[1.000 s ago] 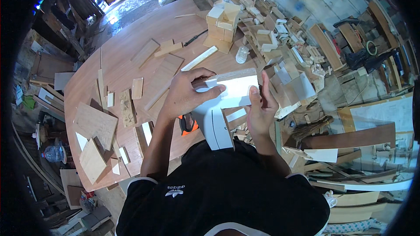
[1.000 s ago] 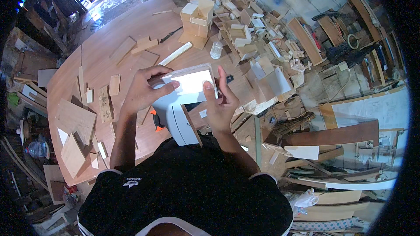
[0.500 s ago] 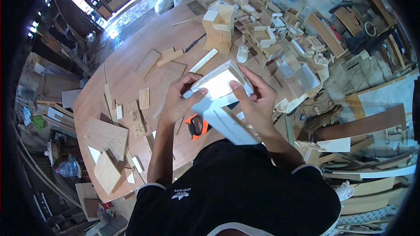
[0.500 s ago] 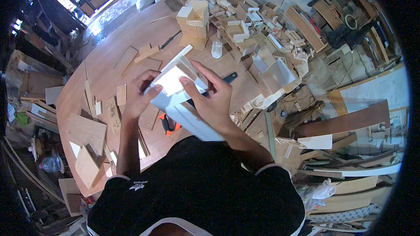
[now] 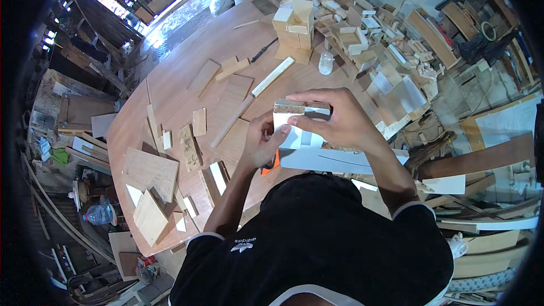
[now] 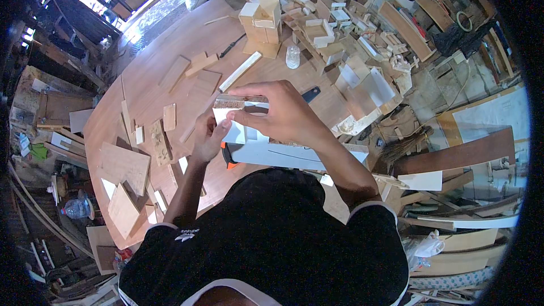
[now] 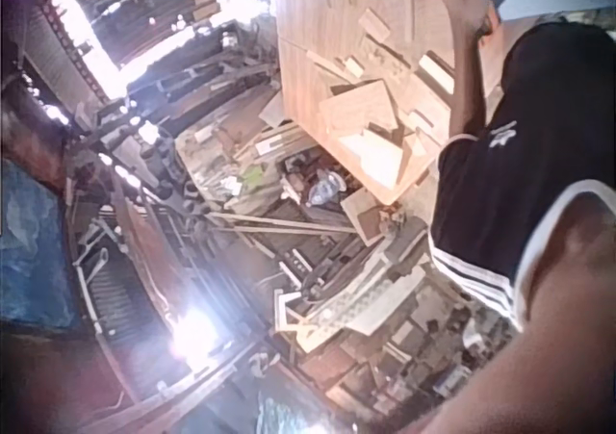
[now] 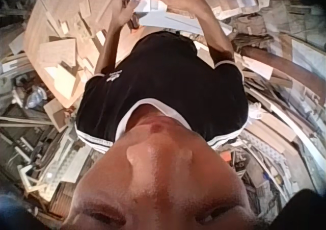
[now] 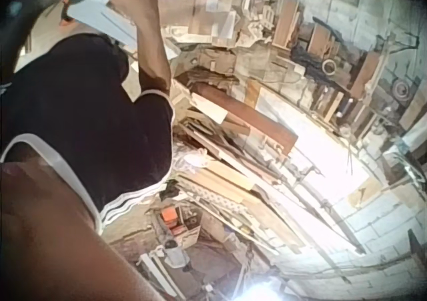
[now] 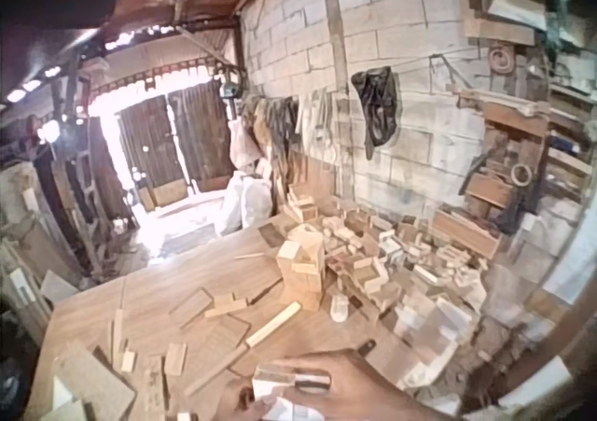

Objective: Sawing a small wooden block and checking its fit into an L-shaped wooden frame.

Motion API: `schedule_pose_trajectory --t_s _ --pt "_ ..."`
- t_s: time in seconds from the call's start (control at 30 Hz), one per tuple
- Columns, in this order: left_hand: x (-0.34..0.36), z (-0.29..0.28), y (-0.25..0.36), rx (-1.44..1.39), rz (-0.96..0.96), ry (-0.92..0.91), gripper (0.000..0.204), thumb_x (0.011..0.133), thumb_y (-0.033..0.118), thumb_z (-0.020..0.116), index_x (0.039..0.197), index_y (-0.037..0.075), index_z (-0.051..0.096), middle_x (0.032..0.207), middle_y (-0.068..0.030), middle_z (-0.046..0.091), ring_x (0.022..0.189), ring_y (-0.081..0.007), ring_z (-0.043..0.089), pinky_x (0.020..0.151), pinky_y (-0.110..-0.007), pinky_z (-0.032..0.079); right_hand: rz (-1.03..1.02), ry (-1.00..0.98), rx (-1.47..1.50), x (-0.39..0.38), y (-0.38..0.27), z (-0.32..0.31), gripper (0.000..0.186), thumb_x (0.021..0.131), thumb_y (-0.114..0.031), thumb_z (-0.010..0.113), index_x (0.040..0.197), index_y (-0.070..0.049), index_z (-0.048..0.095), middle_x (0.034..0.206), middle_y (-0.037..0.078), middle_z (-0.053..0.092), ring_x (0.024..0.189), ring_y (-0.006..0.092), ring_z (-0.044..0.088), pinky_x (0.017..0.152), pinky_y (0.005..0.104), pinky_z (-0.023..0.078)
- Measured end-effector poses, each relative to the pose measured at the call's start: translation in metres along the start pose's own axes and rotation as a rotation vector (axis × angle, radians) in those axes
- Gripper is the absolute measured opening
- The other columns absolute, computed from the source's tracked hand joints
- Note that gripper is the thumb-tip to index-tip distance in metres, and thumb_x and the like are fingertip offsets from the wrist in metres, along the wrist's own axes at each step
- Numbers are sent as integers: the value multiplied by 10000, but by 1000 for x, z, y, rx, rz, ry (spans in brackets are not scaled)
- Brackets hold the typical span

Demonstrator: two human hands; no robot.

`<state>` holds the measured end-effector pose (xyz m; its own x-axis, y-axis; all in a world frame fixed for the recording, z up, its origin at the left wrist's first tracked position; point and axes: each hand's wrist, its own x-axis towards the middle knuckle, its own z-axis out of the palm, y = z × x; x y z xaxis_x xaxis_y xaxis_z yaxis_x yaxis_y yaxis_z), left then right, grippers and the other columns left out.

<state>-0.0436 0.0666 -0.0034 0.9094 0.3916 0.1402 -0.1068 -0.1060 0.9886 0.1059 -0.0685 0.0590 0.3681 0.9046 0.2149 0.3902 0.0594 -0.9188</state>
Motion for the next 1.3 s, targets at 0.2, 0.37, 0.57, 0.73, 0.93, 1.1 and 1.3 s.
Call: schedule_pose_trajectory --t_s 0.2,0.37,0.57,0.73,0.93,1.1,1.3 --pt "-17 19 -7 -77 29 255 344 899 278 593 1057 -27 577 895 -45 621 768 -78 550 678 -224 437 -115 80 58 -5 -5 14 262 770 -98 746 982 5 630 898 92 676 804 87 625 706 243 511" --pt "-24 20 -1 -79 16 260 350 891 289 612 1044 -24 579 882 -36 606 764 -74 540 662 -224 432 -101 116 129 -10 7 23 209 761 -68 753 882 17 605 874 100 671 817 99 627 709 236 504" --pt "-29 16 2 -98 -102 224 346 874 283 644 1013 -28 581 856 -33 598 753 -69 532 646 -218 418 1 17 171 -15 15 22 207 769 -48 744 894 18 593 902 95 655 859 89 610 710 223 499" --pt "-27 13 6 -4 -155 194 335 859 267 662 979 -37 592 744 -37 600 653 -70 536 578 -225 427 2 82 295 -21 23 27 163 783 -16 722 878 11 592 923 86 642 863 83 595 689 213 493" --pt "14 -13 19 244 -119 84 321 835 260 679 933 -41 628 740 -63 627 642 -83 578 564 -242 455 47 208 389 -3 32 28 240 793 -110 738 939 -35 562 864 54 614 763 57 563 612 195 440" --pt "55 -36 60 376 -45 -33 322 816 277 698 899 -30 650 699 -53 625 606 -90 557 550 -259 445 -155 133 211 30 20 13 543 810 -93 715 1282 -14 460 929 73 624 840 97 590 692 223 476" --pt "62 -50 87 466 43 -149 420 755 341 743 997 15 634 735 -33 617 625 -83 533 555 -240 415 -213 274 374 28 -1 20 534 804 -97 727 1261 -5 466 992 106 623 889 124 604 733 227 486"
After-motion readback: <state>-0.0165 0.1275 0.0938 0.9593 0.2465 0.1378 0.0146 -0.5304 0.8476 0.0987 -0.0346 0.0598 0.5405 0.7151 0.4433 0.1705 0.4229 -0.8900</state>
